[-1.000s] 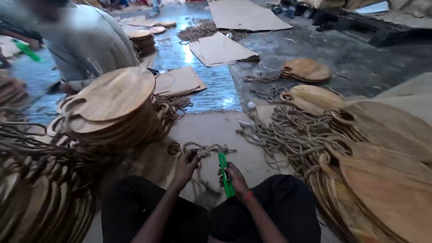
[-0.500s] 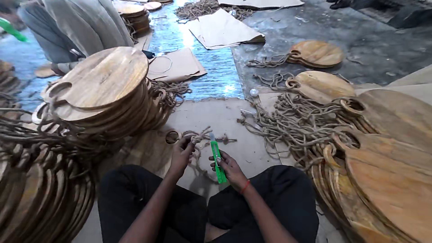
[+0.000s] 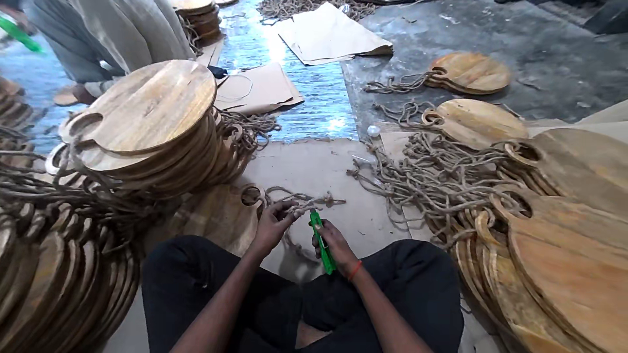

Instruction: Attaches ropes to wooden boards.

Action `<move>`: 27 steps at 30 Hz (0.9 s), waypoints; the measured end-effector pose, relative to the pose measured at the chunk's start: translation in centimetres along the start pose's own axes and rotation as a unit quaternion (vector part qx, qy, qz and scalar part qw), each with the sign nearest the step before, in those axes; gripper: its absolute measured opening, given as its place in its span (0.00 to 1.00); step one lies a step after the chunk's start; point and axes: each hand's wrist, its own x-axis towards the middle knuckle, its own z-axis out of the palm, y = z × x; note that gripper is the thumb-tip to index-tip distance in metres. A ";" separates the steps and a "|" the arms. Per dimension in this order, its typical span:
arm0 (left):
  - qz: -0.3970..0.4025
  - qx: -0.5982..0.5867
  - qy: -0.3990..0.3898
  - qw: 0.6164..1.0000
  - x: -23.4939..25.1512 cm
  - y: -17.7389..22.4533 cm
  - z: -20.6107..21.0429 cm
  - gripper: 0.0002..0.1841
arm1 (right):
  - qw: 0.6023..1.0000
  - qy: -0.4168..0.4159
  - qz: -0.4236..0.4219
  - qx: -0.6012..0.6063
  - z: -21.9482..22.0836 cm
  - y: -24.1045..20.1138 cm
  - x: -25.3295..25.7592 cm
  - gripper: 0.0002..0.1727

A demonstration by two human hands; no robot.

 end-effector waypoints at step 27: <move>-0.019 0.049 -0.175 0.983 -0.5 0.0 0.5 0.12 | 0.986 0.053 -0.124 0.103 -0.9 0.3 0.0 0.17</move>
